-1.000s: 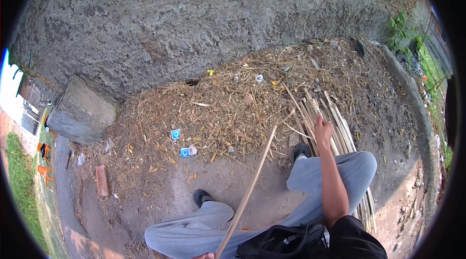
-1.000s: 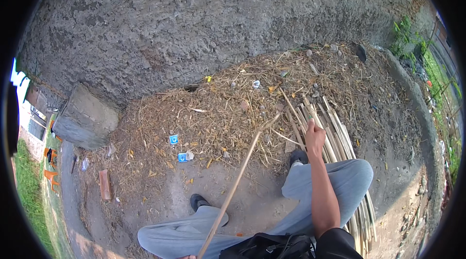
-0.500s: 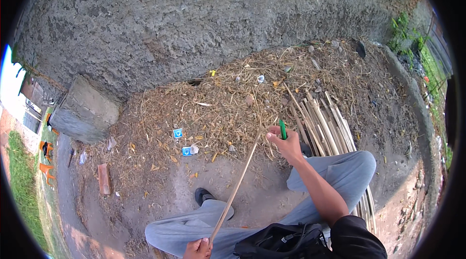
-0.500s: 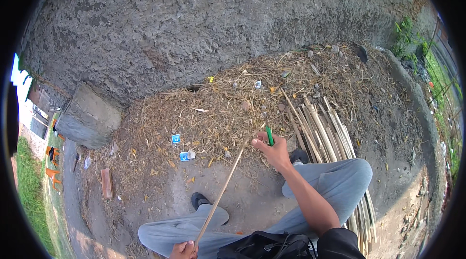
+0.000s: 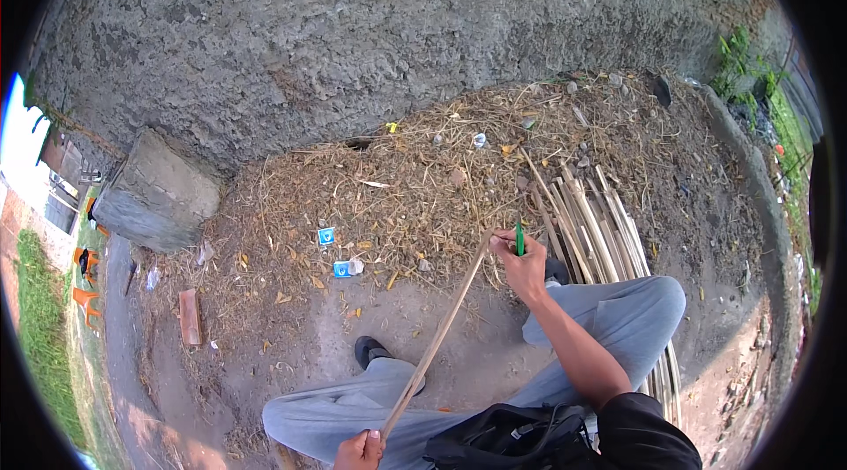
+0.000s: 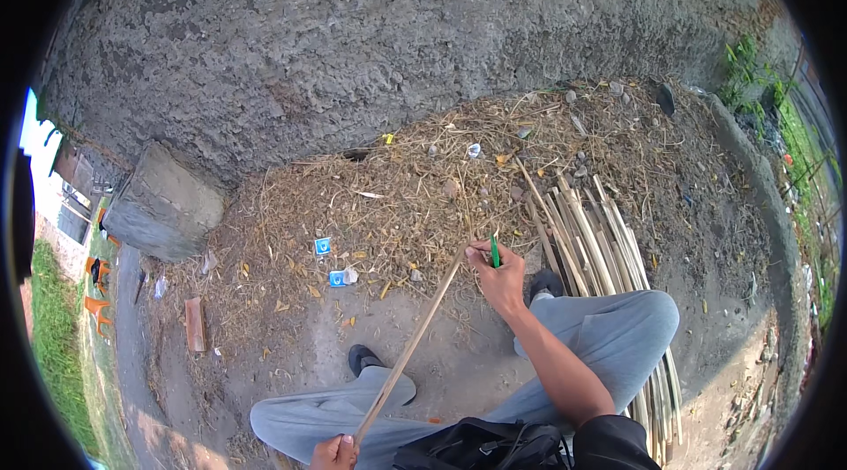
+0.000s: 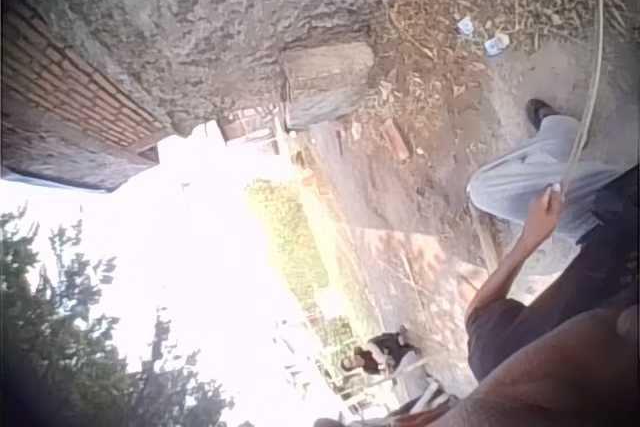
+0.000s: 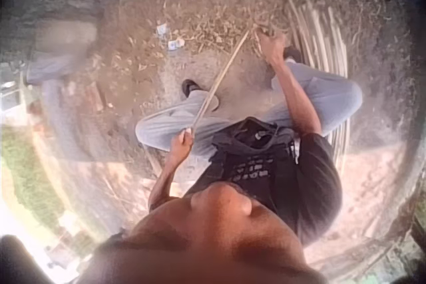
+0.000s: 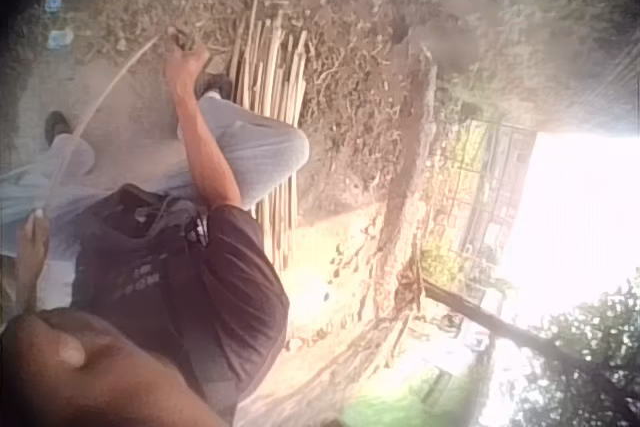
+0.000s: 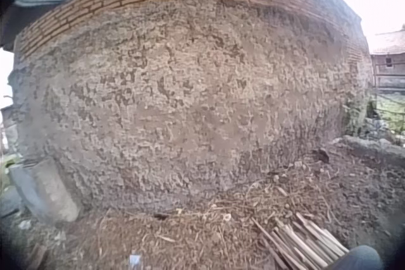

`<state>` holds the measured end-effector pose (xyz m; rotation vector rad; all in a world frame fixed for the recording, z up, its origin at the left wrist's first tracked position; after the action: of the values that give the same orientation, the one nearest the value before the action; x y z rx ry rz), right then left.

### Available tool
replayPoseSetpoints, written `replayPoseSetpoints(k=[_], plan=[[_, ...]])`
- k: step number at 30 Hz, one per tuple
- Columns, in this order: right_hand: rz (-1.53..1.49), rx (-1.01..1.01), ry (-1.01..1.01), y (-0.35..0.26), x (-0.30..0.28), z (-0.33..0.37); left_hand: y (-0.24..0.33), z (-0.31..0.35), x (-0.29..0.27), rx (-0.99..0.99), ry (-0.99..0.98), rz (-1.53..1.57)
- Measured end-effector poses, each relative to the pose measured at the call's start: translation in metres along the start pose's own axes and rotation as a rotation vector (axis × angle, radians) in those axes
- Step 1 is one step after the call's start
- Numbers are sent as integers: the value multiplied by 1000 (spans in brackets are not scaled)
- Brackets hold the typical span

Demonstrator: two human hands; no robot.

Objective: The person holds a thin bamboo stick and repeatedly shaves along its length using a utility knife.

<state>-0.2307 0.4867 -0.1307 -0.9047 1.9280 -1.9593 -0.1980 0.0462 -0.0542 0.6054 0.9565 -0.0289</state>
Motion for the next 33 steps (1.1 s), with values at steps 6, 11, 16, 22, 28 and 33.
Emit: replayPoseSetpoints(k=[6, 11, 16, 22, 28, 33], plan=[[239, -18, 12, -6, -2, 2, 3, 0, 1, 9, -5, -9], [253, -2, 32, -7, -2, 3, 2, 0, 4, -52, -68, 36], [-449, 438, 56, 31, -11, -2, -3, 1, 5, -38, -77, 87], [-348, 640, 37, 49, -25, -8, -36, -6, 24, -107, -97, 359], [594, 640, -354, 51, -10, 14, -8, -42, 17, -354, -229, 753], [766, 303, -559, 65, -12, 31, 38, -99, 12, -322, -608, 1165]])
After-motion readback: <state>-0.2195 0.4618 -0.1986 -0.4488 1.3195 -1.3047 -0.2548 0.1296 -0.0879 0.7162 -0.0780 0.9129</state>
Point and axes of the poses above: each hand's wrist, its own z-axis away from the middle knuckle, its own x-axis out of the palm, y = z × x, the point moved 6 cm from there along -z, towards the middle knuckle, and after that the axes turned 15 degrees about -z, right-handed, at the moved point
